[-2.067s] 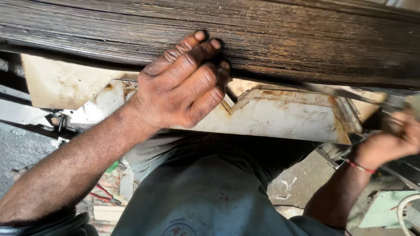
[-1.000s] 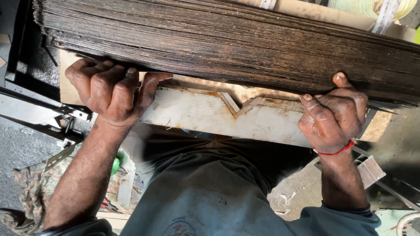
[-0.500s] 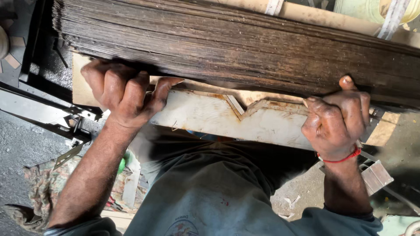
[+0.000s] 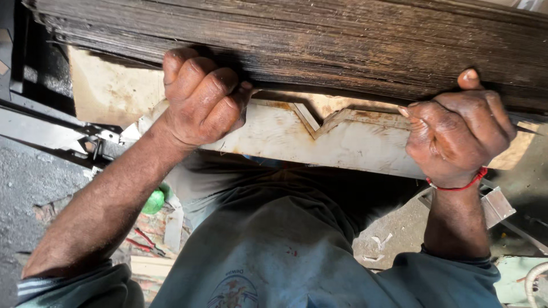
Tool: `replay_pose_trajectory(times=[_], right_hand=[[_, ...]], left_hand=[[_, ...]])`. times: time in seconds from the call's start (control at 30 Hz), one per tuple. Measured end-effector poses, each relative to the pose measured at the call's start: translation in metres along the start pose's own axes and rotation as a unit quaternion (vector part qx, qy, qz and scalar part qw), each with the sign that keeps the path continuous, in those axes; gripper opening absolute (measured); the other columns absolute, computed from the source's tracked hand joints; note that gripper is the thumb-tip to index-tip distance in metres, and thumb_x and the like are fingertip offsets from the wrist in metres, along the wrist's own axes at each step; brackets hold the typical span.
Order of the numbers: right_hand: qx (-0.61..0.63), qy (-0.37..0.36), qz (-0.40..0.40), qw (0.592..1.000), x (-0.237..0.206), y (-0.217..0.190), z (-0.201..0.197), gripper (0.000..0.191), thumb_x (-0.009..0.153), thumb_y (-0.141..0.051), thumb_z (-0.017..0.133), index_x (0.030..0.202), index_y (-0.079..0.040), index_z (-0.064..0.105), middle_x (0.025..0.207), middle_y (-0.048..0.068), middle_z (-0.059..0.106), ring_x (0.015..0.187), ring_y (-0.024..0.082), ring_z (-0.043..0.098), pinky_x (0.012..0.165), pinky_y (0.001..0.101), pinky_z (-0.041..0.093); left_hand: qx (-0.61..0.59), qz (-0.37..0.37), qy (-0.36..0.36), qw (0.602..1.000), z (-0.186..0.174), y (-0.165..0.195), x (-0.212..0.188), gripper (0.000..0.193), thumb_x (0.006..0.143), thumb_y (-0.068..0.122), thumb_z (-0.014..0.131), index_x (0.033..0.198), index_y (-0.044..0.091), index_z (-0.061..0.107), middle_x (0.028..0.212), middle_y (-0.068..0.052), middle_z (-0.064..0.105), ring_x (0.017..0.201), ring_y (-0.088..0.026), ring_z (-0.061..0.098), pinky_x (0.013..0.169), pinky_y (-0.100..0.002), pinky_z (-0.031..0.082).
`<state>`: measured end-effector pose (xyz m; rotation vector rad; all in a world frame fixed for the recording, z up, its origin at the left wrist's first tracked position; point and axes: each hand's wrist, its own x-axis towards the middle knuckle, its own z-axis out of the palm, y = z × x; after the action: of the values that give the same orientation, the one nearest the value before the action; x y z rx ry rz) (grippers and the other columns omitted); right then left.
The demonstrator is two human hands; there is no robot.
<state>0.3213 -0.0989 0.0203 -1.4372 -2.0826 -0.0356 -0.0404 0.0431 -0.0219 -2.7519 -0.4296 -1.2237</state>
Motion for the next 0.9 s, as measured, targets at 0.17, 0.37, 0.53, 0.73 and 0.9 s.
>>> replay_pose_trajectory(times=[0.17, 0.37, 0.53, 0.73, 0.9], right_hand=[[-0.011, 0.006, 0.008, 1.0, -0.005, -0.001, 0.001, 0.015, 0.1, -0.006, 0.067, 0.094, -0.007, 0.081, 0.083, 0.007, 0.06, 0.083, 0.024, 0.056, 0.098, 0.0394, 0.058], [-0.03, -0.025, -0.006, 0.999, -0.009, 0.005, -0.004, 0.017, 0.094, -0.01, 0.067, 0.097, -0.004, 0.083, 0.086, 0.009, 0.063, 0.081, 0.025, 0.06, 0.101, 0.0413, 0.061], [-0.012, -0.015, -0.026, 0.999, -0.014, 0.013, -0.001, 0.013, 0.091, 0.001, 0.069, 0.094, -0.003, 0.081, 0.085, 0.01, 0.064, 0.082, 0.027, 0.058, 0.1, 0.0405, 0.059], [-0.017, 0.005, -0.022, 1.0, -0.013, 0.012, 0.005, 0.01, 0.086, -0.002, 0.069, 0.088, 0.0, 0.079, 0.083, 0.015, 0.064, 0.084, 0.033, 0.059, 0.101, 0.045, 0.058], [-0.018, -0.001, -0.026, 1.0, -0.004, 0.003, 0.002, 0.005, 0.088, -0.006, 0.071, 0.089, -0.004, 0.076, 0.084, 0.009, 0.058, 0.086, 0.029, 0.055, 0.102, 0.0424, 0.058]], left_hand=[[0.007, 0.003, -0.005, 1.0, -0.001, 0.001, -0.002, 0.028, 0.083, -0.004, 0.079, 0.092, 0.01, 0.057, 0.1, -0.005, 0.06, 0.09, -0.025, 0.056, 0.081, -0.045, 0.041], [0.012, 0.008, 0.01, 1.0, 0.0, 0.001, 0.005, 0.024, 0.082, -0.001, 0.079, 0.089, 0.01, 0.058, 0.098, -0.003, 0.059, 0.087, -0.023, 0.054, 0.079, -0.043, 0.04], [0.009, 0.008, 0.005, 1.0, -0.001, 0.0, 0.003, 0.029, 0.083, -0.001, 0.082, 0.084, 0.01, 0.055, 0.096, -0.003, 0.061, 0.085, -0.022, 0.054, 0.078, -0.043, 0.04], [0.01, 0.004, -0.009, 1.0, -0.003, 0.001, 0.002, 0.026, 0.087, 0.004, 0.082, 0.088, 0.01, 0.057, 0.1, -0.005, 0.062, 0.087, -0.022, 0.055, 0.081, -0.043, 0.041], [-0.009, -0.012, 0.007, 1.0, -0.007, -0.002, 0.008, 0.019, 0.089, 0.006, 0.077, 0.098, 0.01, 0.061, 0.106, -0.004, 0.06, 0.093, -0.023, 0.056, 0.085, -0.044, 0.043]])
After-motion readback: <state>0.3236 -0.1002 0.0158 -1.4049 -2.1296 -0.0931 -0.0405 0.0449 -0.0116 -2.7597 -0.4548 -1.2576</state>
